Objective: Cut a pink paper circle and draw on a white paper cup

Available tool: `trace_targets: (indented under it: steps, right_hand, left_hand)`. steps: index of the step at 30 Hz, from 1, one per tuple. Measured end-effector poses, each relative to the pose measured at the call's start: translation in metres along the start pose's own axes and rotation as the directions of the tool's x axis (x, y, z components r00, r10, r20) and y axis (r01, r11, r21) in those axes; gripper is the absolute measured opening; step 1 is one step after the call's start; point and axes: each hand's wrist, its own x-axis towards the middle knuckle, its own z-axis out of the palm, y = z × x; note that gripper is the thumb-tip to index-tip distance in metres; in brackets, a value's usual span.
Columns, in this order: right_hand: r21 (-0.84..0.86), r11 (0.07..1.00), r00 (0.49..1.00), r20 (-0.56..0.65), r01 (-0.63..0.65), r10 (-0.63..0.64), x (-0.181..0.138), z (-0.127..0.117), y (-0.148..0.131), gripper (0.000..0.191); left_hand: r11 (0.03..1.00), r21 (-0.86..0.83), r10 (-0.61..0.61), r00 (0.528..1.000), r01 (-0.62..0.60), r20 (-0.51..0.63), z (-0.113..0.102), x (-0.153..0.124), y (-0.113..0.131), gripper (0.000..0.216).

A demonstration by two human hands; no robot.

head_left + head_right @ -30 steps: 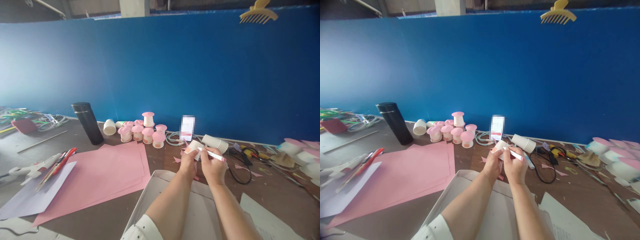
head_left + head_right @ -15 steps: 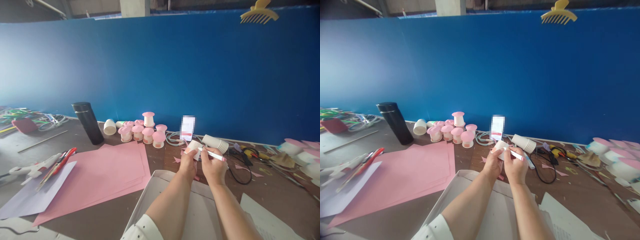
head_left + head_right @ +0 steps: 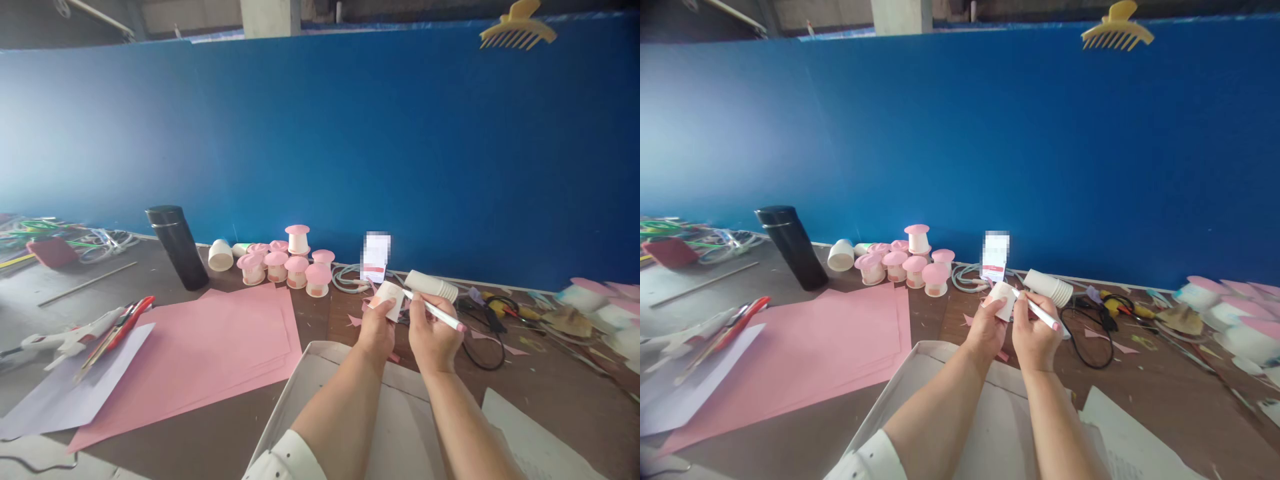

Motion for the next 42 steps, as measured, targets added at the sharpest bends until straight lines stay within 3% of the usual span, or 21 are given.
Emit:
trace_targets:
  steps: [10,42]
  right_hand:
    - [-0.039,0.999,1.000,0.011,0.015,-0.015,0.0014,-0.0005,0.0032,0.025]
    - [-0.081,0.997,1.000,0.010,0.020,-0.019,0.0012,-0.0002,0.0035,0.026]
  left_hand:
    - [1.000,-0.002,-0.008,0.999,0.008,-0.038,0.0046,-0.0047,-0.0006,0.034]
    - [0.999,0.021,-0.032,0.999,0.033,-0.020,0.0022,-0.0020,-0.0040,0.037]
